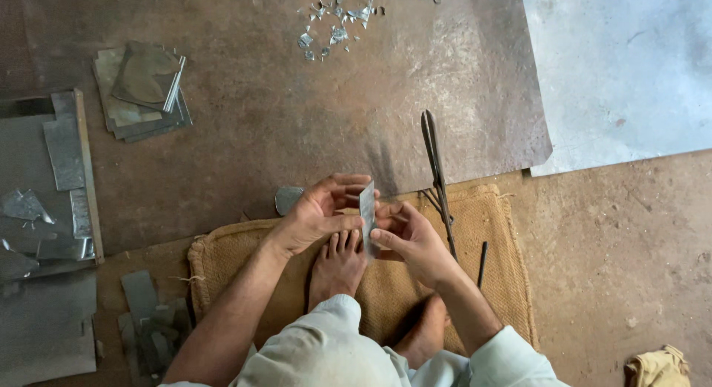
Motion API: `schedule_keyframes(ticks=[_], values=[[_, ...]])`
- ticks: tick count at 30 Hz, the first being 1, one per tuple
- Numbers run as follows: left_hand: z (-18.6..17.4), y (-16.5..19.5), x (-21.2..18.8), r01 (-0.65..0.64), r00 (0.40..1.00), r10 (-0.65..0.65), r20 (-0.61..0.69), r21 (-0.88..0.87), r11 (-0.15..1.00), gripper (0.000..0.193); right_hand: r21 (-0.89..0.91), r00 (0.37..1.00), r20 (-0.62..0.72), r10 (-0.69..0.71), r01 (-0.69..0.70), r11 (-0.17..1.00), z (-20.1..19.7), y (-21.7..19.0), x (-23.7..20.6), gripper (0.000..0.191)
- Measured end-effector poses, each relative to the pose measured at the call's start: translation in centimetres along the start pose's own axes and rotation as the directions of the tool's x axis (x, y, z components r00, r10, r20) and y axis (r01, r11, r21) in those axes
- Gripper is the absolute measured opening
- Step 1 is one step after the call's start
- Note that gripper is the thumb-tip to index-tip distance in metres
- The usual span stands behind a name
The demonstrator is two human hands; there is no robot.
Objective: The person sits on a floor mat and cuts small rectangular pieces from galvanized metal sheets using large hand shears, trimming each piece and placing cut pieces and scraps aside on the work surface.
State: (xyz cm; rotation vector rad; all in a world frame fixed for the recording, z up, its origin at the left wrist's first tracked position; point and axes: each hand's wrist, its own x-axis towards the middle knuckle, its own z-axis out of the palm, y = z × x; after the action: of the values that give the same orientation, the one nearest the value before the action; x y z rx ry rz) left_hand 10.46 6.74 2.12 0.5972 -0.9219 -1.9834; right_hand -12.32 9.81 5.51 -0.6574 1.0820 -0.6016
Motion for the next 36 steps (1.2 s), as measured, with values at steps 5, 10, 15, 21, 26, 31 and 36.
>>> schedule_keyframes(ticks=[5,10,15,21,26,31,36], values=[[-0.3,-1.5,0.6,-0.052,0.995,0.053,-0.083,0.016,0.999,0.052,-0.177,0.918,0.096,-0.386,0.397,0.900,1.0,0.2,-0.7,0.048],[-0.5,-2.0,0.8,-0.068,0.993,0.066,-0.102,-0.020,0.997,0.052,-0.307,0.944,-0.053,-0.325,0.294,0.905,1.6,0.3,-0.7,0.046],[0.6,-1.8,0.6,-0.085,0.991,0.082,-0.107,-0.027,0.996,0.050,-0.350,0.956,-0.143,-0.255,0.192,0.917,2.1,-0.8,-1.3,0.046],[1.8,-0.8,0.9,-0.003,0.993,0.042,-0.106,0.343,0.939,0.067,-0.771,0.912,-0.178,-0.370,0.104,0.628,1.3,-2.1,-2.6,0.038],[2.3,-0.9,2.1,-0.159,0.987,0.073,0.141,0.861,0.483,0.047,-0.961,0.840,0.055,-0.539,0.191,0.200,-0.4,-2.0,-4.0,0.034],[2.8,-1.3,5.7,0.242,0.967,-0.247,-0.068,0.556,0.795,0.035,-0.963,0.647,-0.065,-0.759,0.158,0.217,-3.0,-0.1,-5.9,0.072],[-1.2,-0.6,14.1,0.156,0.964,-0.121,-0.237,0.134,0.979,0.039,-0.825,0.777,-0.402,-0.485,-0.077,0.561,-5.6,4.7,-8.6,0.073]])
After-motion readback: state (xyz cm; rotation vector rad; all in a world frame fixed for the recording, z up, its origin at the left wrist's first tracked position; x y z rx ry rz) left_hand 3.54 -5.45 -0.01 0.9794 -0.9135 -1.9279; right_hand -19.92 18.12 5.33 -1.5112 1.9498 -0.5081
